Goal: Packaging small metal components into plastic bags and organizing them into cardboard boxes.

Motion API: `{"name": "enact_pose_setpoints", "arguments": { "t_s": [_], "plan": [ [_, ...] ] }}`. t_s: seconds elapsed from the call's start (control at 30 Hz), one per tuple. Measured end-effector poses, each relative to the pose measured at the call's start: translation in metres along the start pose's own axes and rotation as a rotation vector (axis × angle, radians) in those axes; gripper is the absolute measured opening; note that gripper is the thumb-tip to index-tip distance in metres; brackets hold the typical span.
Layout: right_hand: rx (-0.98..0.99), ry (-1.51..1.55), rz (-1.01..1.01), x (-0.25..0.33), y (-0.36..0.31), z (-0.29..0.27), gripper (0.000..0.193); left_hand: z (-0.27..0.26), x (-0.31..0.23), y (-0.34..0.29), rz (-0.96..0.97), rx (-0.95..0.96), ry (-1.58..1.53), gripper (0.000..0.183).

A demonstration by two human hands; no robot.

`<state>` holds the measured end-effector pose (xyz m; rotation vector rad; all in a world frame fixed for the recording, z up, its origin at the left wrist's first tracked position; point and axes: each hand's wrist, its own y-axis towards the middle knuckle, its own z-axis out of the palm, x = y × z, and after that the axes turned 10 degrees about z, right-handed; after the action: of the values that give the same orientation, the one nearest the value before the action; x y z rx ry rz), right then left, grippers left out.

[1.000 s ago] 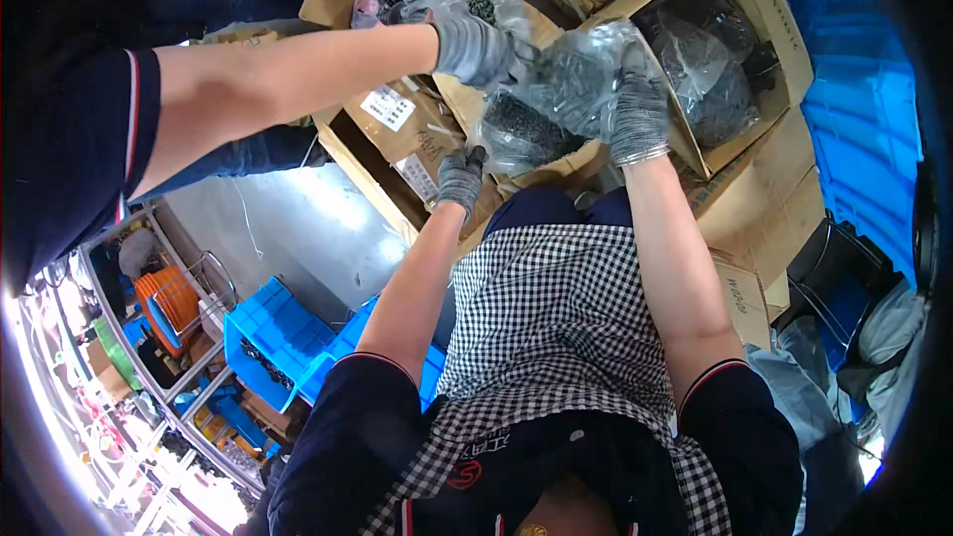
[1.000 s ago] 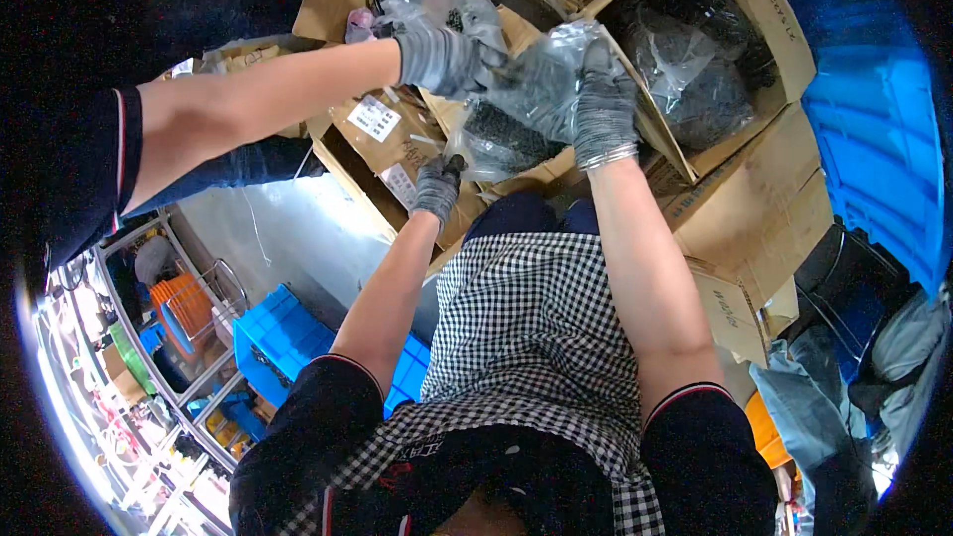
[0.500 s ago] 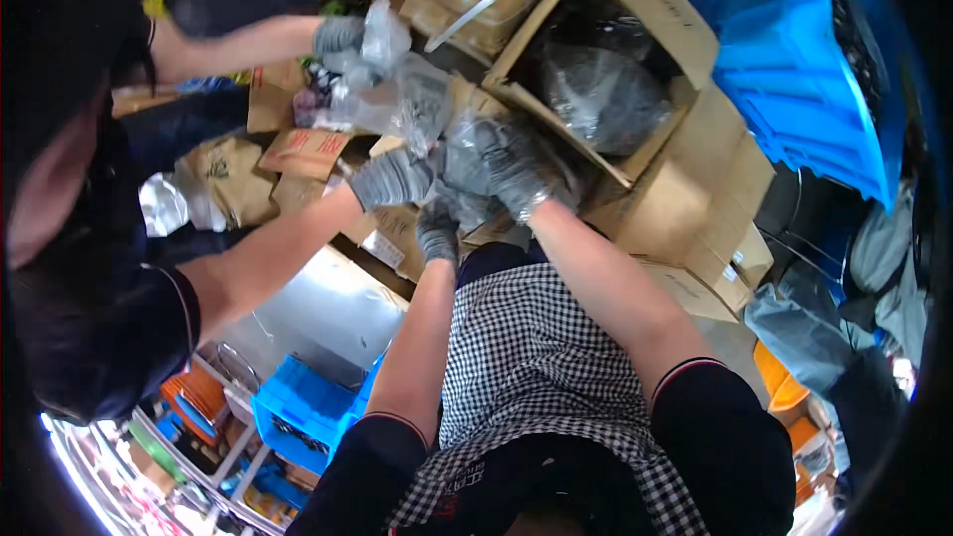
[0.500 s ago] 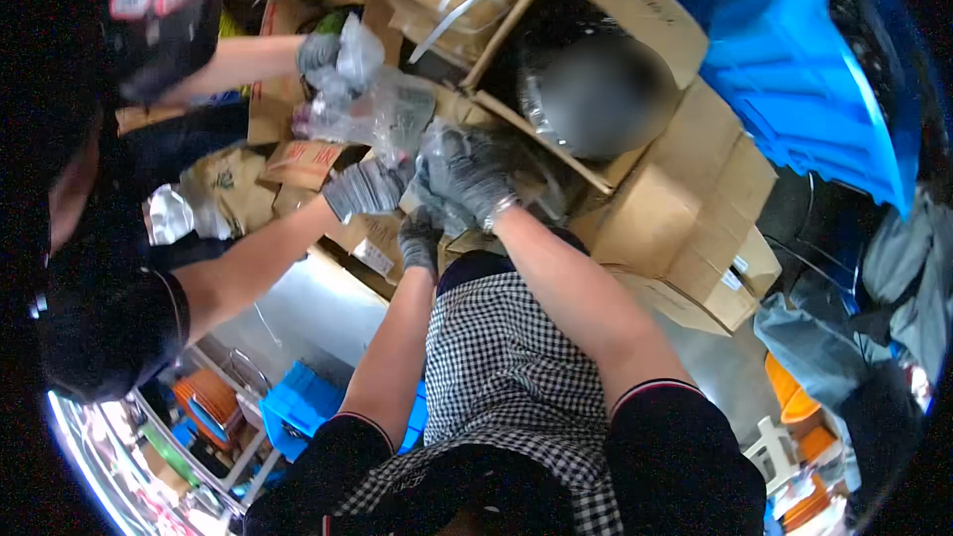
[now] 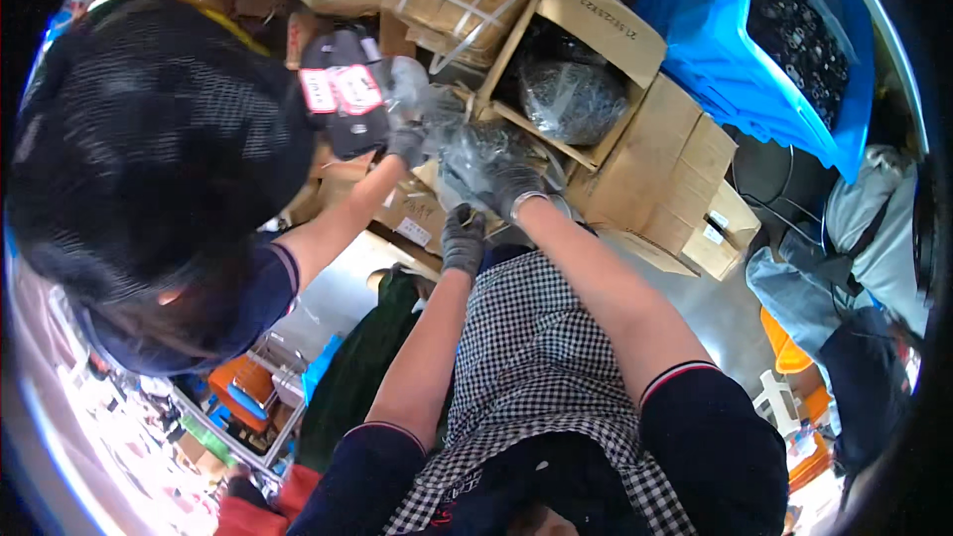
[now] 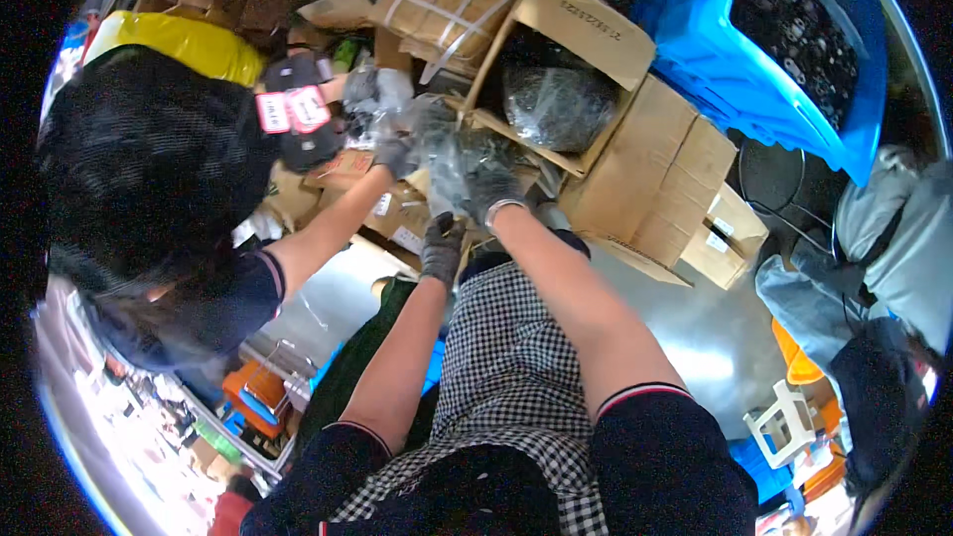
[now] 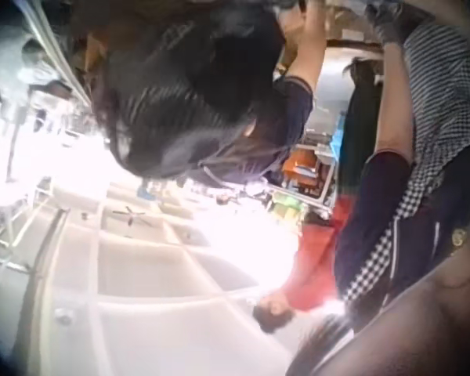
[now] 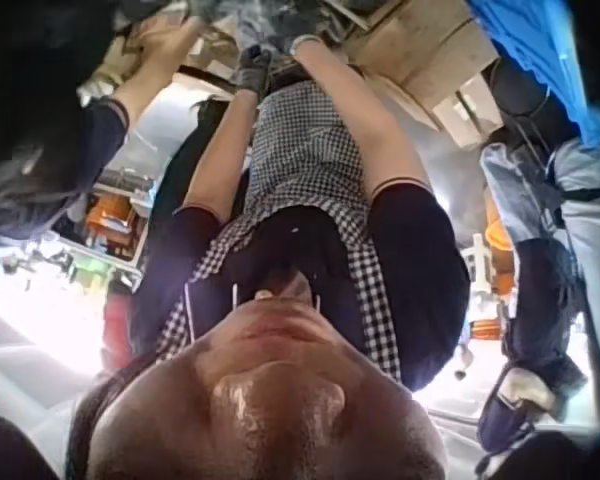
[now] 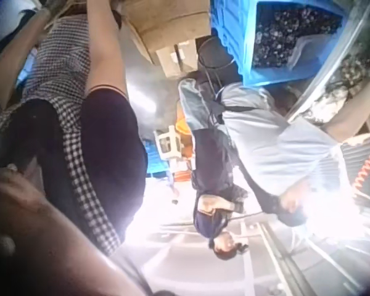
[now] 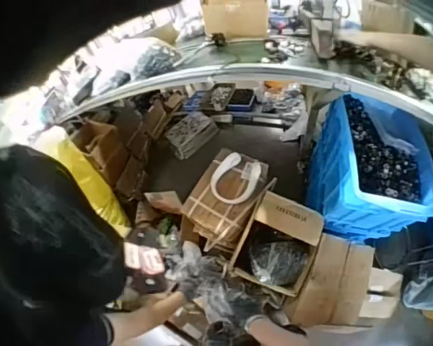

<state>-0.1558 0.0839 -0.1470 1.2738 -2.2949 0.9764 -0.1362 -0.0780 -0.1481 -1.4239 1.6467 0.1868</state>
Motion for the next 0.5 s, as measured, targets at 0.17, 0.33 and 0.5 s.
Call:
{"name": "enact_pose_setpoints", "arguments": {
  "t_s": [0.17, 0.33, 0.5],
  "plan": [
    [0.036, -0.138, 0.025, 0.006, -0.031, -0.056, 0.058, -0.017, -0.037, 0.019, 0.039, -0.023, 0.016, 0.039],
    [0.07, -0.212, 0.095, 0.023, -0.029, -0.076, 0.046, -0.028, -0.044, 0.031, 0.125, 0.036, 0.14, 0.039],
    [0.421, -0.239, 0.271, 0.047, -0.035, -0.096, 0.053, -0.036, -0.059, 0.006, 0.113, 0.156, 0.259, 0.036]
  ]
}}
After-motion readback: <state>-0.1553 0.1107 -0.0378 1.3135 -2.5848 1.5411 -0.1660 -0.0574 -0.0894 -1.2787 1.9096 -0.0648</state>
